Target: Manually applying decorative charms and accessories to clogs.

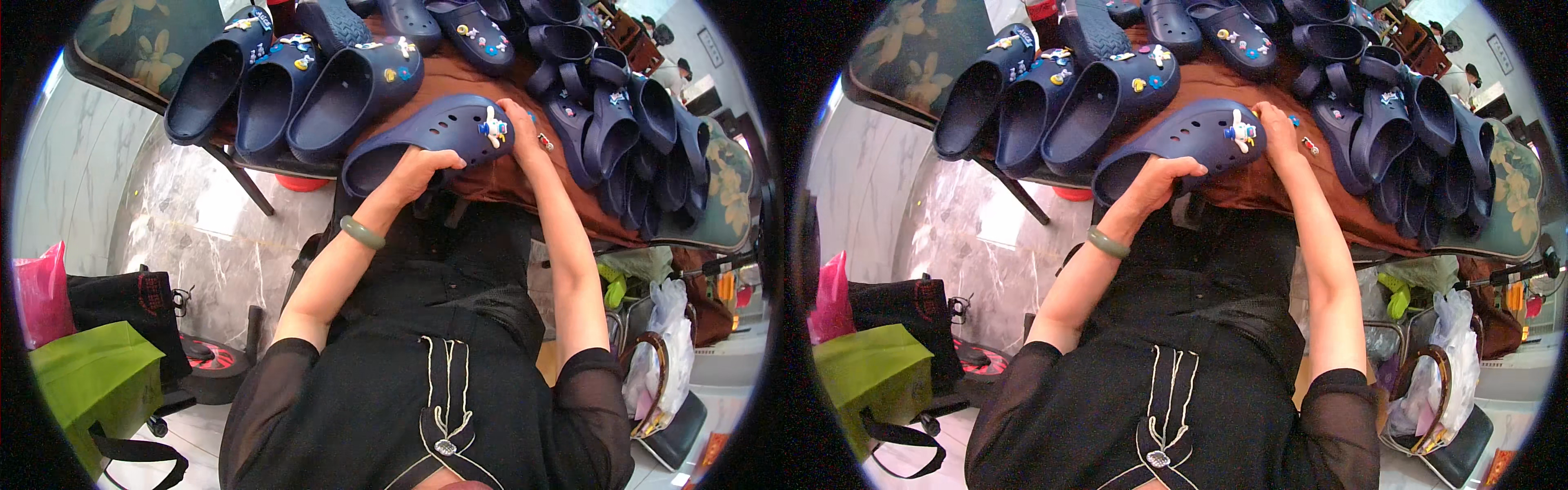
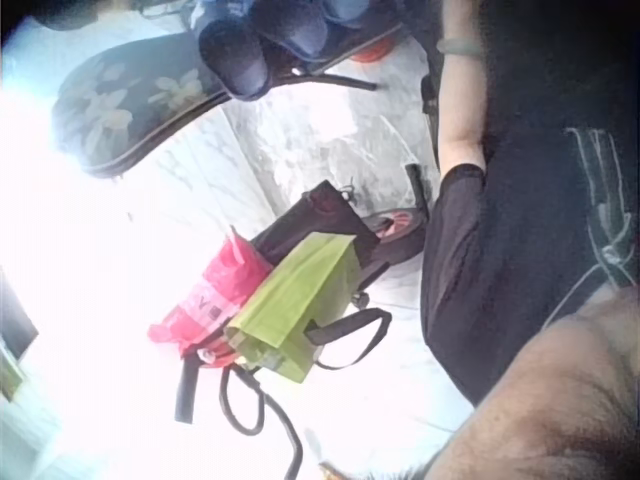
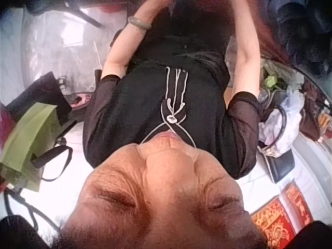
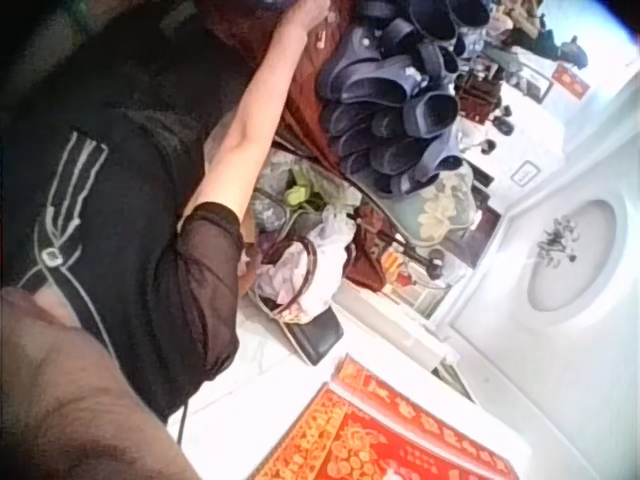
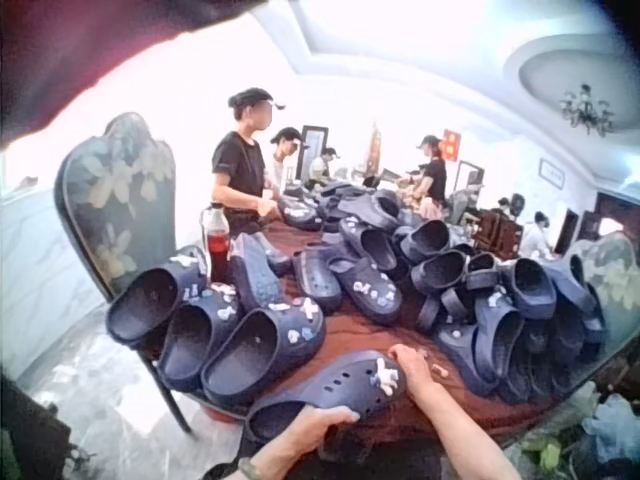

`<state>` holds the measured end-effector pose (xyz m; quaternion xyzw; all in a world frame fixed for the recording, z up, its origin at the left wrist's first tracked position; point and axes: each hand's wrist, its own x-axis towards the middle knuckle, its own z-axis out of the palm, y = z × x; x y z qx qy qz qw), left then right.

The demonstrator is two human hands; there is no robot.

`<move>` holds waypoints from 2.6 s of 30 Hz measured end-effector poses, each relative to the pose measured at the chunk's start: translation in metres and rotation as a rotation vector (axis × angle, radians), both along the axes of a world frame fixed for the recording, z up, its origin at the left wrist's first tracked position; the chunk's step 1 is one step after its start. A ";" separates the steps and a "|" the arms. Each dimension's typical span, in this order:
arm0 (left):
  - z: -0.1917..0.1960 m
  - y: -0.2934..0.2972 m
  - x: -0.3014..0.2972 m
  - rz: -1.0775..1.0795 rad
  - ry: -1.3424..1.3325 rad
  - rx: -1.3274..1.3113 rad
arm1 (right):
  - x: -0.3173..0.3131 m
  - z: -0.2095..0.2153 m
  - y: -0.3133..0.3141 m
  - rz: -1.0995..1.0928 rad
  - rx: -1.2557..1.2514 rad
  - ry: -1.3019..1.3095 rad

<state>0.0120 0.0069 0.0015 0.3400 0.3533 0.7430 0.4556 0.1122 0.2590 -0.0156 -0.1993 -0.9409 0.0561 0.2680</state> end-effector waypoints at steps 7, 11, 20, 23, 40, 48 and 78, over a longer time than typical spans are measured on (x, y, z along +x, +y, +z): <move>-0.004 0.001 -0.005 -0.012 0.029 0.036 | 0.010 0.079 -0.086 0.184 -0.702 0.518; 0.001 -0.003 -0.004 -0.009 0.019 0.049 | 0.004 0.088 -0.121 0.297 -0.522 0.196; 0.004 -0.006 -0.001 -0.042 0.019 0.155 | -0.011 0.102 -0.133 0.264 -0.152 -0.136; -0.007 -0.001 -0.008 -0.070 0.024 0.137 | -0.021 0.106 -0.125 0.298 -0.214 -0.245; -0.016 0.001 -0.009 -0.118 0.017 0.064 | -0.018 0.076 -0.142 0.361 0.132 0.083; -0.007 -0.006 -0.005 -0.055 0.020 0.092 | -0.011 0.090 -0.140 0.382 0.367 0.019; -0.006 0.000 -0.015 -0.080 -0.245 -0.099 | 0.084 -0.016 0.000 -0.114 -0.352 0.397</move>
